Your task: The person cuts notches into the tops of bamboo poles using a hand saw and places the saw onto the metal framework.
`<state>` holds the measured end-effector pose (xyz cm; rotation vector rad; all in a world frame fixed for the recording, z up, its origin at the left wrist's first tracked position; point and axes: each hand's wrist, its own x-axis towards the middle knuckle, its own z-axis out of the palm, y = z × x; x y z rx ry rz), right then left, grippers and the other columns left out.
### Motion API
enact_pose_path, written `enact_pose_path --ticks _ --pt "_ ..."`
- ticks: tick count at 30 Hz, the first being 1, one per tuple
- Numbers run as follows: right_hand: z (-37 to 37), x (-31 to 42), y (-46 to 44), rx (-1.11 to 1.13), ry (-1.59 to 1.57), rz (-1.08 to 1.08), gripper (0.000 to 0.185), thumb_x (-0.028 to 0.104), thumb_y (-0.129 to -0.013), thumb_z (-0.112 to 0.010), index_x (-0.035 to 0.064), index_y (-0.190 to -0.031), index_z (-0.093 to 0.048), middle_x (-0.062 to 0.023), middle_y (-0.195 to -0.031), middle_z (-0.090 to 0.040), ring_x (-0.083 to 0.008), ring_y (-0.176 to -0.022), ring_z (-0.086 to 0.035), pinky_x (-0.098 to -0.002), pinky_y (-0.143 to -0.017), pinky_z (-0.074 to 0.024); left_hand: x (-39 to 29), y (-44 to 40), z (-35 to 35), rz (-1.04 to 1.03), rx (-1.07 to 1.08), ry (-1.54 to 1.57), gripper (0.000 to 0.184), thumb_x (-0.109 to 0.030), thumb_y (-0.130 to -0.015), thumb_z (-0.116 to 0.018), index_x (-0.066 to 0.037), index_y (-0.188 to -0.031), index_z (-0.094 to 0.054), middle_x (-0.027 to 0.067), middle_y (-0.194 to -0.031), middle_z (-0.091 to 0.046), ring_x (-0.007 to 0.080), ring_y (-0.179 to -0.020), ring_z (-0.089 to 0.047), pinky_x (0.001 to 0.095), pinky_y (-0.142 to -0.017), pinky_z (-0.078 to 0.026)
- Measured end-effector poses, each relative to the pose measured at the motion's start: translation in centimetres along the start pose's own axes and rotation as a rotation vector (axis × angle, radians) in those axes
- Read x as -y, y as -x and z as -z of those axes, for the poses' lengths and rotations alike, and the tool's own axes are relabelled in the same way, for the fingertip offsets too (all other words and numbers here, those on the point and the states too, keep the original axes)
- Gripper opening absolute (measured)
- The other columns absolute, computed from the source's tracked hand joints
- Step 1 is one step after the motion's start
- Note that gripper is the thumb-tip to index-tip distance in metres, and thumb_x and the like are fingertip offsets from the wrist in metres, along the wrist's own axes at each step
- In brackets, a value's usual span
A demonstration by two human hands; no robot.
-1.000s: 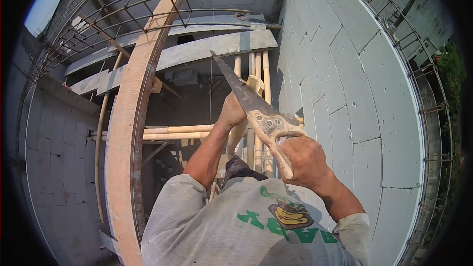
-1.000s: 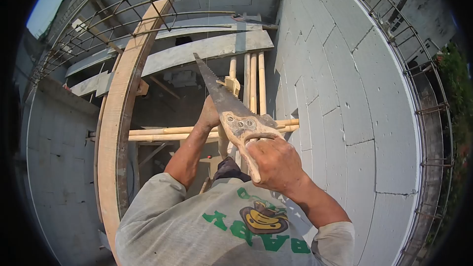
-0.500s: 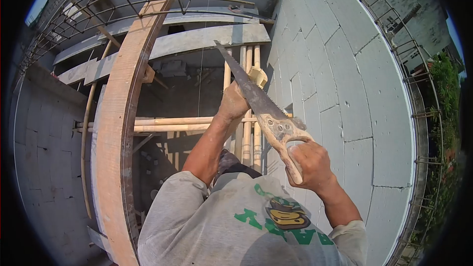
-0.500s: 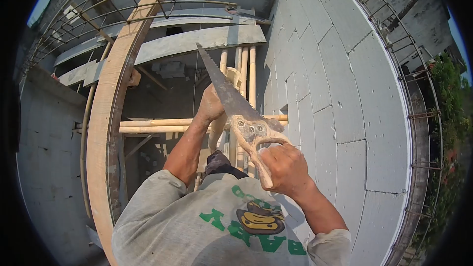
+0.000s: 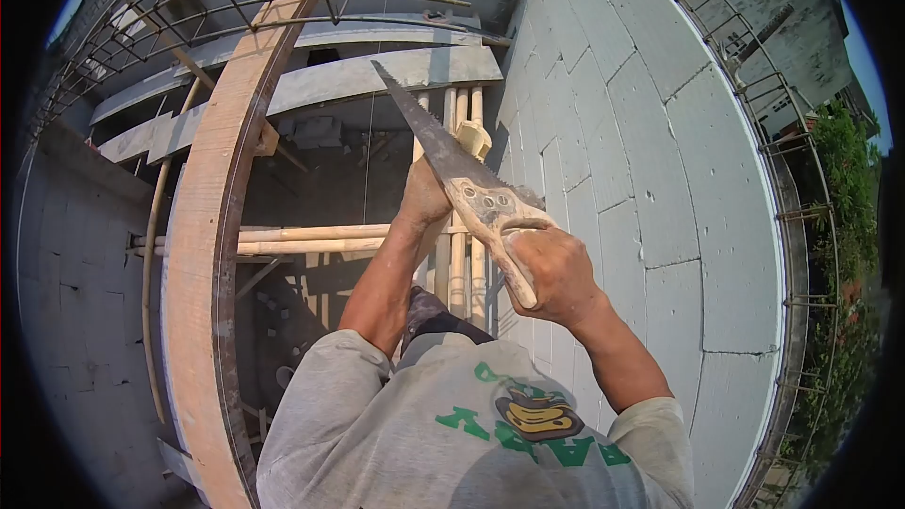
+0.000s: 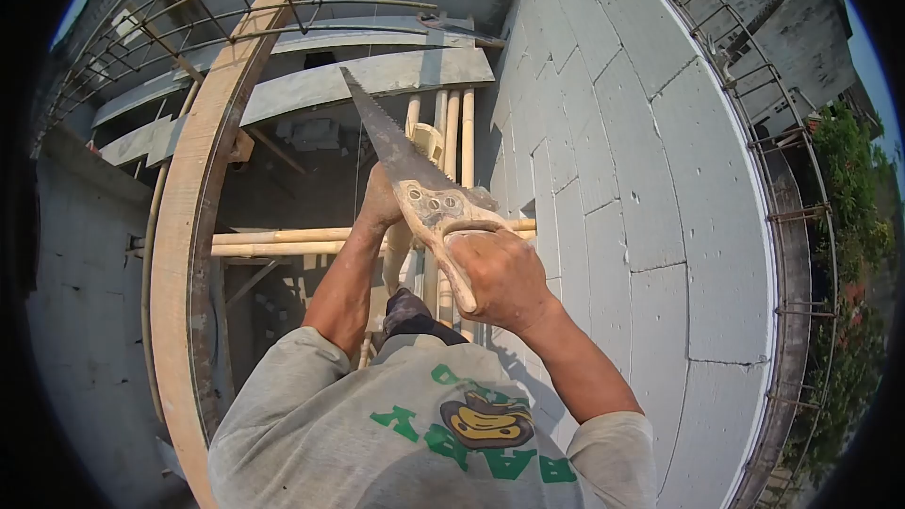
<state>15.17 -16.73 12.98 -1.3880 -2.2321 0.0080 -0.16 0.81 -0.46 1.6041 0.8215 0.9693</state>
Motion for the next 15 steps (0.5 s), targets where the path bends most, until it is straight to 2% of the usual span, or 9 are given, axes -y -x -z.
enact_pose_path --ticks 1,3,4,6,9,10,13,14,15 --pt "-0.1 -0.5 0.0 -0.002 0.004 0.005 0.017 0.015 -0.072 -0.071 0.0054 -0.079 -0.059 -0.0112 -0.07 -0.059 -0.0331 -0.065 -0.062 -0.0442 -0.065 -0.0515 0.2 -0.3 0.4 -0.045 0.026 -0.05 0.056 -0.02 -0.069 -0.089 -0.004 -0.116 -0.063 0.007 -0.102 -0.071 0.0164 -0.093 -0.067 0.0333 -0.085 -0.054" --pt "-0.5 -0.6 0.8 -0.007 -0.008 -0.017 0.018 0.015 -0.072 -0.071 0.0052 -0.081 -0.059 -0.012 -0.073 -0.061 -0.0339 -0.068 -0.062 -0.0443 -0.066 -0.0514 -0.2 -0.7 -0.1 0.025 -0.025 -0.009 0.055 -0.021 -0.067 -0.089 -0.003 -0.114 -0.064 0.008 -0.1 -0.072 0.0164 -0.092 -0.067 0.0334 -0.084 -0.054" --pt "0.9 -0.1 3.1 0.06 0.049 -0.078 0.017 0.014 -0.072 -0.072 0.0049 -0.079 -0.06 -0.011 -0.07 -0.059 -0.0328 -0.064 -0.061 -0.0439 -0.065 -0.052 -1.0 -0.9 -0.2 0.072 -0.035 0.03 0.057 -0.021 -0.067 -0.089 -0.004 -0.115 -0.064 0.008 -0.101 -0.072 0.0166 -0.092 -0.067 0.0336 -0.085 -0.054" --pt "3.7 1.9 10.1 -0.023 0.004 -0.07 0.017 0.004 -0.068 -0.07 0.0058 -0.07 -0.053 -0.0099 -0.063 -0.053 -0.0325 -0.056 -0.056 -0.0442 -0.067 -0.0554 -2.1 -1.1 0.0 0.085 -0.014 0.1 0.061 -0.021 -0.066 -0.089 -0.004 -0.119 -0.063 0.008 -0.103 -0.072 0.0166 -0.093 -0.067 0.0331 -0.086 -0.054" --pt "3.9 1.6 9.1 -0.015 -0.025 -0.047 0.017 0.003 -0.067 -0.069 0.0066 -0.068 -0.052 -0.0087 -0.06 -0.05 -0.0312 -0.053 -0.055 -0.0454 -0.069 -0.0571 -2.6 0.0 -0.4 0.021 -0.082 0.1 0.061 -0.021 -0.067 -0.089 -0.005 -0.119 -0.062 0.0087 -0.105 -0.072 0.0183 -0.095 -0.068 0.0334 -0.087 -0.053" --pt "3.0 0.6 6.7 0.015 -0.022 -0.025 0.017 0.005 -0.067 -0.07 0.0058 -0.07 -0.053 -0.0101 -0.062 -0.052 -0.0325 -0.054 -0.055 -0.0448 -0.066 -0.055 -0.9 -0.1 -0.6 0.035 -0.082 -0.01 0.061 -0.022 -0.068 -0.089 -0.004 -0.119 -0.062 0.0094 -0.107 -0.072 0.0213 -0.098 -0.069 0.034 -0.09 -0.053" --pt "0.8 -0.2 1.1 -0.032 -0.047 -0.023 0.017 0.007 -0.069 -0.069 0.0052 -0.074 -0.053 -0.0121 -0.064 -0.053 -0.0354 -0.055 -0.054 -0.0451 -0.062 -0.0511 -2.0 -0.2 0.3 0.007 -0.087 -0.001 0.043 -0.017 -0.074 -0.086 -0.004 -0.109 -0.064 0.0023 -0.097 -0.068 0.0118 -0.089 -0.063 0.0309 -0.083 -0.053" --pt "0.4 -0.4 1.1 -0.036 -0.026 -0.008 0.017 0.007 -0.069 -0.069 0.005 -0.075 -0.054 -0.0127 -0.065 -0.053 -0.0362 -0.056 -0.054 -0.0452 -0.062 -0.0502 -0.8 -0.9 0.6 0.017 -0.074 0.025 0.042 -0.018 -0.074 -0.084 -0.004 -0.108 -0.064 0.0034 -0.098 -0.069 0.0126 -0.088 -0.064 0.0311 -0.082 -0.053" --pt "0.1 -0.1 1.8 -0.031 -0.013 -0.01 0.017 0.008 -0.069 -0.069 0.0049 -0.075 -0.054 -0.0132 -0.065 -0.054 -0.0369 -0.056 -0.053 -0.0453 -0.061 -0.0493 -0.8 -0.9 0.1 0.047 -0.077 0.041 0.049 -0.02 -0.071 -0.087 -0.005 -0.112 -0.064 0.0052 -0.102 -0.07 0.0154 -0.092 -0.065 0.0321 -0.085 -0.053"
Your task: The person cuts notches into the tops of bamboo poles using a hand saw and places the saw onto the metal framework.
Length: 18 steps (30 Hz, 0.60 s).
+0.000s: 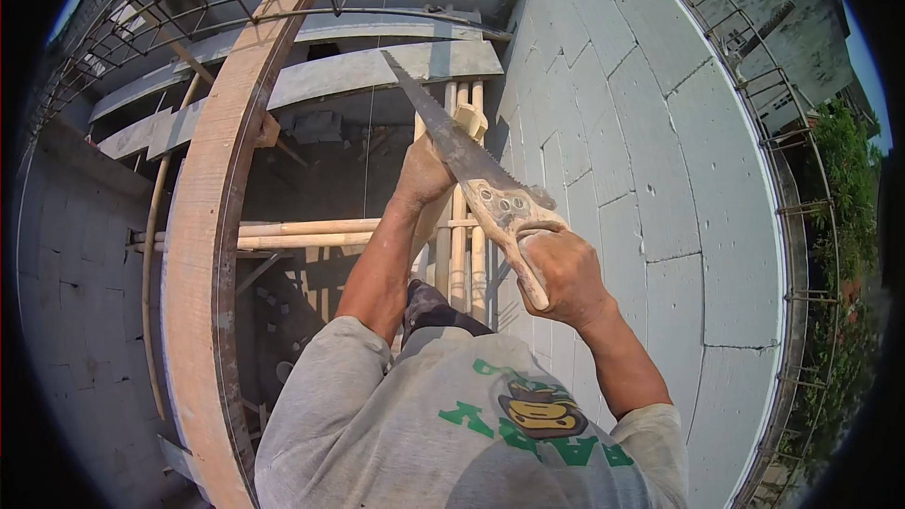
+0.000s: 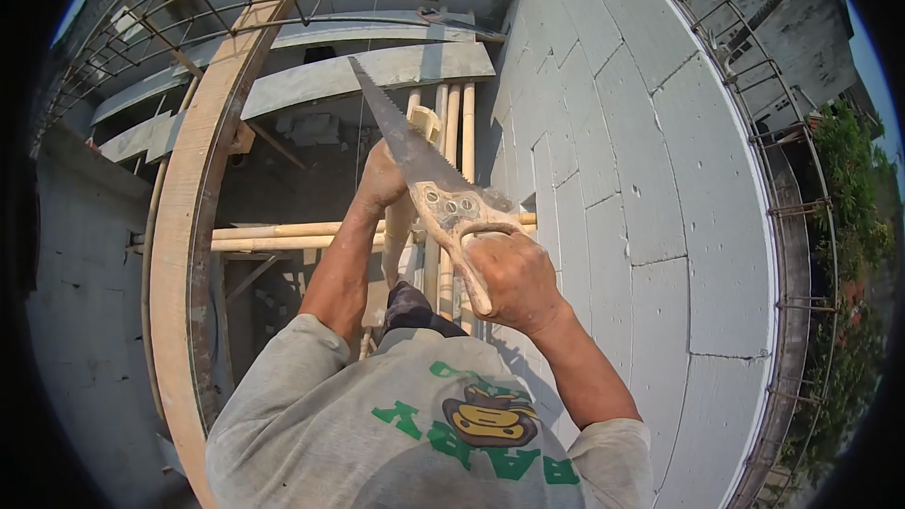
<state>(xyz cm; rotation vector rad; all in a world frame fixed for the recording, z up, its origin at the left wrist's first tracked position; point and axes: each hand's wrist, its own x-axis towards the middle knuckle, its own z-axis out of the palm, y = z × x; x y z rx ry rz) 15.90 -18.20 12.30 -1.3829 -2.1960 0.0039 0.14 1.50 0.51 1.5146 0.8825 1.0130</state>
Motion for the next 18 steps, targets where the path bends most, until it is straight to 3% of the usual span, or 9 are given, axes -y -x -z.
enact_pose_path --ticks 2,5,9,11,14,15,18 --pt "1.8 0.6 4.2 0.033 0.027 -0.053 0.015 0.007 -0.07 -0.068 0.0051 -0.073 -0.053 -0.0119 -0.063 -0.051 -0.035 -0.055 -0.053 -0.046 -0.062 -0.0513 -0.7 -0.9 -0.6 0.047 -0.01 0.024 0.065 -0.023 -0.066 -0.091 -0.007 -0.122 -0.062 0.0089 -0.11 -0.071 0.0211 -0.1 -0.068 0.034 -0.091 -0.053" --pt "5.1 2.6 8.9 0.031 0.0 -0.066 0.015 0.006 -0.07 -0.068 0.006 -0.07 -0.053 -0.0099 -0.06 -0.048 -0.0322 -0.053 -0.053 -0.0474 -0.062 -0.0524 -0.9 -0.6 -0.4 0.024 0.025 0.004 0.066 -0.021 -0.064 -0.09 -0.006 -0.122 -0.062 0.0079 -0.108 -0.071 0.0197 -0.098 -0.068 0.0334 -0.091 -0.052" --pt "2.7 0.6 2.8 0.101 0.02 -0.079 0.017 0.007 -0.068 -0.07 0.006 -0.069 -0.053 -0.0124 -0.063 -0.054 -0.0337 -0.058 -0.058 -0.0461 -0.061 -0.0513 -0.1 0.0 -0.5 0.024 0.02 -0.001 0.058 -0.023 -0.067 -0.089 -0.004 -0.116 -0.064 0.0101 -0.106 -0.072 0.0209 -0.097 -0.068 0.0343 -0.089 -0.053" --pt "-0.2 0.1 -1.3 -0.095 -0.058 -0.018 0.018 0.007 -0.067 -0.07 0.0062 -0.07 -0.052 -0.0126 -0.063 -0.053 -0.0352 -0.056 -0.055 -0.0445 -0.058 -0.0478 0.3 -0.2 -0.1 0.003 -0.009 0.075 0.052 -0.025 -0.07 -0.087 -0.002 -0.111 -0.065 0.0127 -0.103 -0.072 0.0216 -0.097 -0.068 0.0348 -0.087 -0.053" --pt "0.4 -0.1 0.8 0.005 0.029 -0.022 0.018 0.006 -0.068 -0.069 0.0067 -0.07 -0.051 -0.0125 -0.063 -0.051 -0.0358 -0.056 -0.053 -0.0444 -0.058 -0.0475 0.4 -1.6 0.3 0.049 0.03 -0.038 0.057 -0.025 -0.068 -0.088 -0.003 -0.115 -0.064 0.0114 -0.105 -0.072 0.0217 -0.096 -0.069 0.0352 -0.087 -0.053" --pt "1.8 0.5 3.2 0.034 0.012 -0.097 0.018 0.006 -0.071 -0.067 0.0073 -0.068 -0.05 -0.0115 -0.061 -0.05 -0.0343 -0.054 -0.053 -0.045 -0.063 -0.0524 0.4 -2.1 0.5 0.047 0.037 -0.02 0.06 -0.025 -0.066 -0.089 -0.004 -0.117 -0.064 0.0104 -0.106 -0.072 0.0213 -0.096 -0.068 0.035 -0.088 -0.053" --pt "5.3 1.5 7.5 0.087 0.054 -0.05 0.019 0.007 -0.077 -0.066 0.0078 -0.067 -0.049 -0.0093 -0.059 -0.047 -0.031 -0.053 -0.053 -0.0474 -0.069 -0.0559 0.1 -2.7 0.3 0.041 0.064 0.053 0.068 -0.024 -0.063 -0.091 -0.007 -0.122 -0.062 0.0077 -0.108 -0.071 0.0202 -0.095 -0.068 0.0342 -0.089 -0.053"
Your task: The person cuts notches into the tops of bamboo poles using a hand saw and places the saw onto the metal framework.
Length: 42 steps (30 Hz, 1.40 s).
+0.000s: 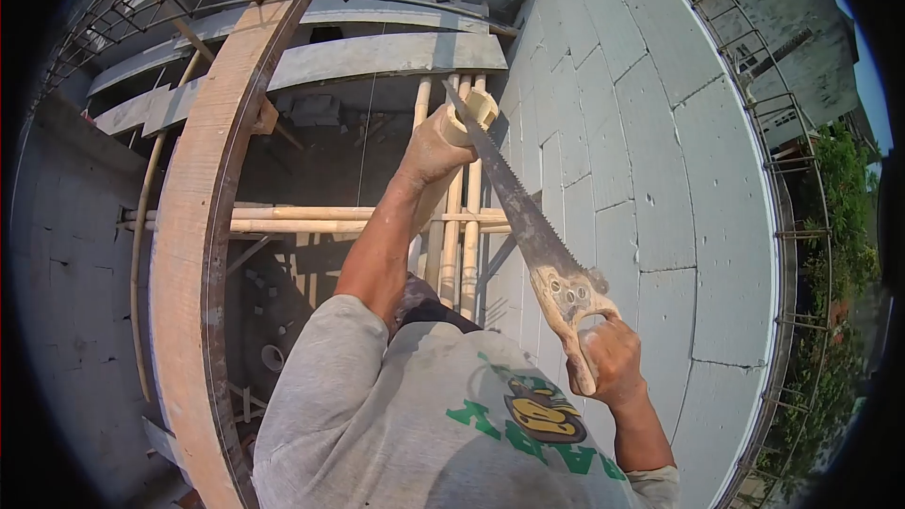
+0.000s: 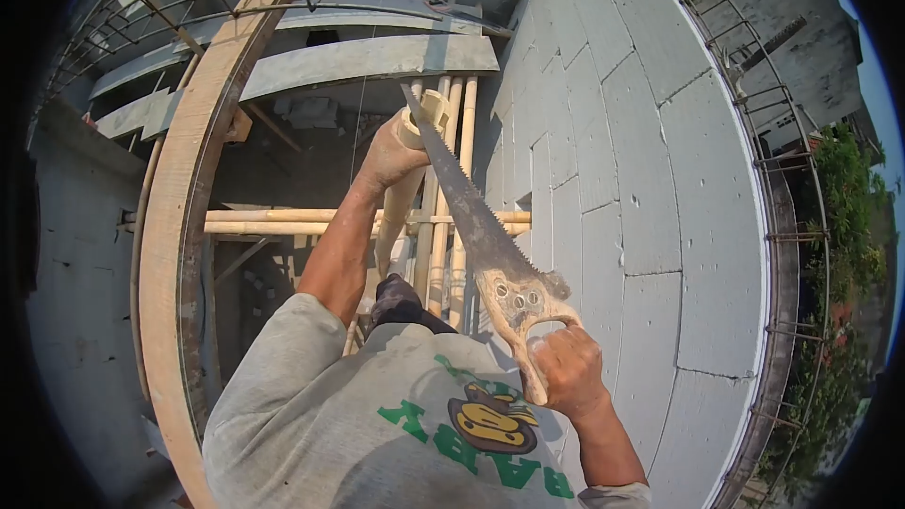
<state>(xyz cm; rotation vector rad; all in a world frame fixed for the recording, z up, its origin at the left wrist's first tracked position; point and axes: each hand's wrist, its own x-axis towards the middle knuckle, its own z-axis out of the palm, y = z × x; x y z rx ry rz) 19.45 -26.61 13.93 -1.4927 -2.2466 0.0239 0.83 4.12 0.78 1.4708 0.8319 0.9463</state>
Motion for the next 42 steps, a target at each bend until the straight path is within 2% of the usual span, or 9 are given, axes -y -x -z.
enact_pose_path --ticks 8,15,23,26,30,31,34,36,42 --pt "-5.6 -3.0 -9.9 -0.104 -0.076 0.042 0.019 0.007 -0.068 -0.07 0.0049 -0.075 -0.053 -0.0126 -0.067 -0.056 -0.0377 -0.061 -0.057 -0.0447 -0.064 -0.0515 0.9 0.3 0.2 -0.082 -0.05 -0.16 0.048 -0.029 -0.073 -0.084 -0.003 -0.109 -0.068 0.0136 -0.1 -0.073 0.024 -0.094 -0.07 0.034 -0.086 -0.053" --pt "-1.0 0.1 1.2 0.008 0.012 -0.015 0.02 0.014 -0.072 -0.07 0.0075 -0.067 -0.051 -0.0077 -0.061 -0.047 -0.0281 -0.054 -0.053 -0.043 -0.068 -0.0532 0.3 -0.6 0.4 -0.071 -0.142 -0.07 0.046 -0.012 -0.072 -0.083 -0.004 -0.113 -0.064 0.0047 -0.099 -0.07 0.0143 -0.089 -0.065 0.0319 -0.083 -0.053" --pt "-7.5 -2.2 -14.3 -0.114 -0.051 0.037 0.016 0.011 -0.074 -0.069 0.0063 -0.076 -0.054 -0.0107 -0.064 -0.053 -0.0329 -0.059 -0.057 -0.0429 -0.064 -0.0511 1.8 0.5 0.6 -0.148 -0.013 -0.081 0.042 -0.024 -0.075 -0.084 -0.003 -0.109 -0.069 0.0116 -0.098 -0.073 0.0201 -0.09 -0.069 0.0344 -0.082 -0.054" --pt "-4.8 -1.8 -7.1 -0.013 0.028 -0.038 0.018 0.018 -0.079 -0.069 0.0068 -0.075 -0.056 -0.0105 -0.064 -0.055 -0.0309 -0.062 -0.061 -0.0437 -0.065 -0.0514 -1.0 -0.3 0.3 0.059 -0.041 -0.031 0.053 -0.021 -0.069 -0.087 -0.004 -0.114 -0.065 0.0083 -0.104 -0.072 0.0205 -0.094 -0.069 0.0364 -0.086 -0.054" --pt "-2.2 -0.5 -1.4 -0.04 -0.021 -0.051 0.019 0.019 -0.079 -0.07 0.0066 -0.073 -0.057 -0.0088 -0.063 -0.051 -0.0286 -0.059 -0.058 -0.0437 -0.066 -0.0515 -0.2 -0.1 -0.3 -0.085 -0.056 -0.041 0.056 -0.015 -0.071 -0.085 -0.003 -0.121 -0.062 0.0017 -0.106 -0.068 0.0128 -0.091 -0.064 0.0301 -0.084 -0.052" --pt "-2.7 -1.3 -3.0 -0.051 -0.031 -0.004 0.018 0.018 -0.076 -0.07 0.0064 -0.073 -0.056 -0.0094 -0.065 -0.054 -0.0292 -0.061 -0.059 -0.0435 -0.068 -0.0519 -0.3 0.4 -0.6 -0.039 -0.077 -0.032 0.061 -0.023 -0.069 -0.089 -0.005 -0.122 -0.064 0.0099 -0.108 -0.072 0.0213 -0.099 -0.069 0.035 -0.089 -0.053" --pt "-5.8 -2.4 -11.7 -0.023 -0.012 0.031 0.019 0.017 -0.074 -0.07 0.0071 -0.073 -0.054 -0.0101 -0.066 -0.056 -0.0309 -0.062 -0.061 -0.0427 -0.065 -0.0504 0.5 1.2 0.1 -0.047 0.073 -0.179 0.052 -0.024 -0.073 -0.086 -0.004 -0.117 -0.067 0.0111 -0.108 -0.072 0.0219 -0.1 -0.069 0.0353 -0.09 -0.053" --pt "-6.7 -2.3 -13.1 -0.091 -0.036 0.049 0.019 0.016 -0.073 -0.07 0.0075 -0.073 -0.053 -0.01 -0.066 -0.056 -0.0314 -0.061 -0.059 -0.0421 -0.064 -0.0493 1.6 0.9 -0.1 -0.135 -0.017 -0.088 0.044 -0.023 -0.075 -0.085 -0.003 -0.111 -0.069 0.0113 -0.106 -0.073 0.0223 -0.095 -0.069 0.036 -0.086 -0.053" --pt "-1.9 -0.3 0.4 -0.006 0.027 -0.071 0.019 0.007 -0.076 -0.069 0.0067 -0.069 -0.051 -0.0096 -0.059 -0.048 -0.0301 -0.052 -0.054 -0.046 -0.068 -0.056 -1.2 -0.4 0.0 0.012 0.018 0.025 0.054 -0.015 -0.069 -0.086 -0.003 -0.116 -0.063 0.0016 -0.1 -0.069 0.0129 -0.089 -0.064 0.0303 -0.085 -0.052"
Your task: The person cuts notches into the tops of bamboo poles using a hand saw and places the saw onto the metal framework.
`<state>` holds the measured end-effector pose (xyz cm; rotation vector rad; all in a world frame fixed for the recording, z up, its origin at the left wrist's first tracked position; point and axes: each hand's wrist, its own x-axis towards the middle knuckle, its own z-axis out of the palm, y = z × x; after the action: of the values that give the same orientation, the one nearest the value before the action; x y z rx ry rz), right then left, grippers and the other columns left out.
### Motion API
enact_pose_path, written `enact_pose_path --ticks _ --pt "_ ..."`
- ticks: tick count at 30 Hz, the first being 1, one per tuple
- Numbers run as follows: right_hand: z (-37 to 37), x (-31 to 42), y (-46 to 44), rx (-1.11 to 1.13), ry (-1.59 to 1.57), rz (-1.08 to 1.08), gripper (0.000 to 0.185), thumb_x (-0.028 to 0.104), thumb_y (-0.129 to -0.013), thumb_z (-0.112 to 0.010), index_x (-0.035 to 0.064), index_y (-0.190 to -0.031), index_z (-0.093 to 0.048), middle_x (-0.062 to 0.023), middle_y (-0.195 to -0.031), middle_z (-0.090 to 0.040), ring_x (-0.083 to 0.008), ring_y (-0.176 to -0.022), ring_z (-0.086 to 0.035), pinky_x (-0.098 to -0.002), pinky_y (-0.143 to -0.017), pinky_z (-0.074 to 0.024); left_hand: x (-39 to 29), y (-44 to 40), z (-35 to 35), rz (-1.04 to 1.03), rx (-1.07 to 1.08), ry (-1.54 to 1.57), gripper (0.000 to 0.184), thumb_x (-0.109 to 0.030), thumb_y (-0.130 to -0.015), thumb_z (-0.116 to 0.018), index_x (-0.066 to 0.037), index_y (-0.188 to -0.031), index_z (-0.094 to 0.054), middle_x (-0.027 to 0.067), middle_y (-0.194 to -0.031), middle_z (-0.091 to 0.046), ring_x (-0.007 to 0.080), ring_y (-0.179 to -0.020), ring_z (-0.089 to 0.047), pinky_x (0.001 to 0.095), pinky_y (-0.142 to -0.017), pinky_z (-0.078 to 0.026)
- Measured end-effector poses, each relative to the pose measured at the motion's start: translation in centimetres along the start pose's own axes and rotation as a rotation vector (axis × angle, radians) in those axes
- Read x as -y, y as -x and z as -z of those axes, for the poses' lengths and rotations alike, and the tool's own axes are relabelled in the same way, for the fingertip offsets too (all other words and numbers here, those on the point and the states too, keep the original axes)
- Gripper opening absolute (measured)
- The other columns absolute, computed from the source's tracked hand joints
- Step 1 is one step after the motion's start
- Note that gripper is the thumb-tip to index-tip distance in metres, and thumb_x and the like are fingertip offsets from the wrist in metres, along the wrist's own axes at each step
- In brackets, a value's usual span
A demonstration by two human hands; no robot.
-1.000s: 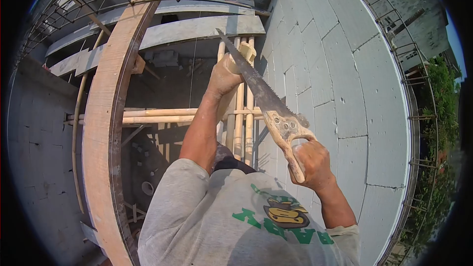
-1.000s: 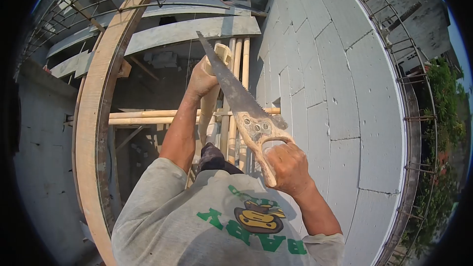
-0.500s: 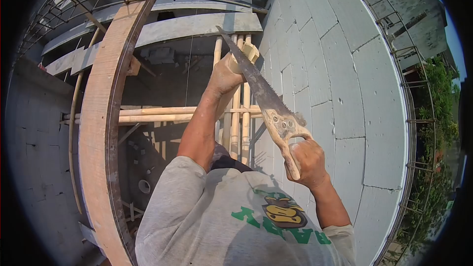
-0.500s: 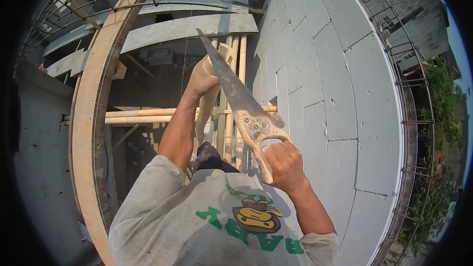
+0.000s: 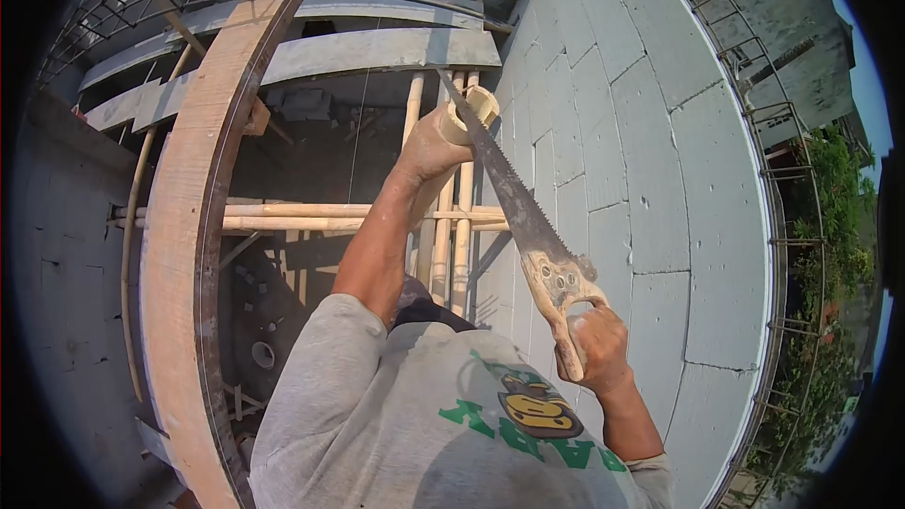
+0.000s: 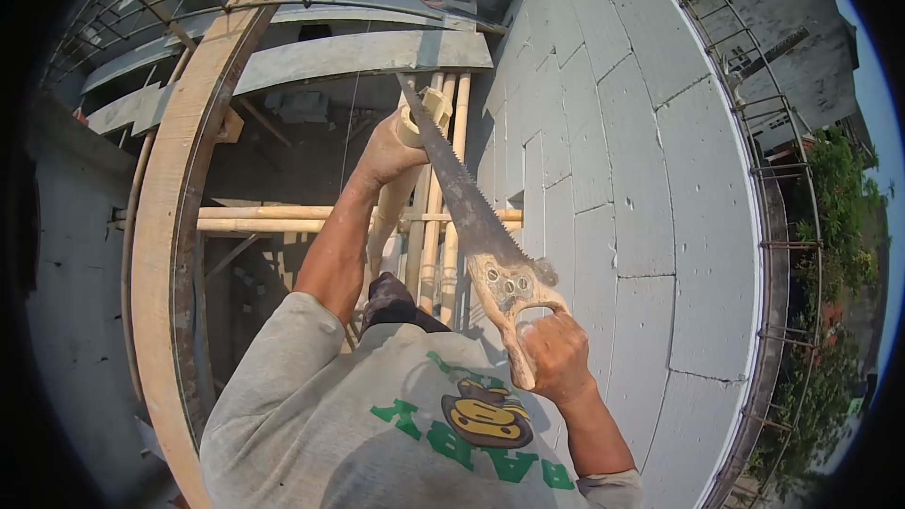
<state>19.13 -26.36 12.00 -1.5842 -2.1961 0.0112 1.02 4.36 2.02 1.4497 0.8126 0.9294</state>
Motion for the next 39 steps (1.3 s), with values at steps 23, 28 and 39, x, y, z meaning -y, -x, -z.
enact_pose_path --ticks 23,28,39 --pt "-4.4 -0.9 -9.4 -0.111 -0.04 0.079 0.015 0.005 -0.071 -0.07 0.0052 -0.075 -0.056 -0.0117 -0.065 -0.054 -0.0339 -0.059 -0.057 -0.0447 -0.063 -0.0513 1.2 0.7 -0.4 -0.134 -0.092 -0.185 0.037 -0.017 -0.074 -0.082 -0.003 -0.106 -0.069 0.006 -0.098 -0.071 0.0162 -0.088 -0.066 0.033 -0.083 -0.053" --pt "-0.1 -1.1 0.1 -0.075 -0.055 0.066 0.017 0.006 -0.072 -0.071 0.0062 -0.071 -0.054 -0.0097 -0.06 -0.051 -0.0313 -0.055 -0.057 -0.0456 -0.063 -0.0521 0.8 0.0 -0.3 -0.089 -0.055 -0.035 0.063 -0.012 -0.065 -0.088 -0.005 -0.123 -0.063 0.0026 -0.106 -0.069 0.0134 -0.095 -0.064 0.0303 -0.09 -0.051" --pt "-1.7 0.0 -3.0 -0.042 0.013 0.048 0.016 0.005 -0.073 -0.068 0.0066 -0.068 -0.053 -0.0121 -0.063 -0.055 -0.0314 -0.056 -0.056 -0.0427 -0.067 -0.0554 0.1 0.4 0.1 0.005 0.01 0.034 0.049 -0.015 -0.07 -0.084 -0.004 -0.114 -0.064 0.0043 -0.104 -0.07 0.0133 -0.091 -0.064 0.031 -0.087 -0.052"
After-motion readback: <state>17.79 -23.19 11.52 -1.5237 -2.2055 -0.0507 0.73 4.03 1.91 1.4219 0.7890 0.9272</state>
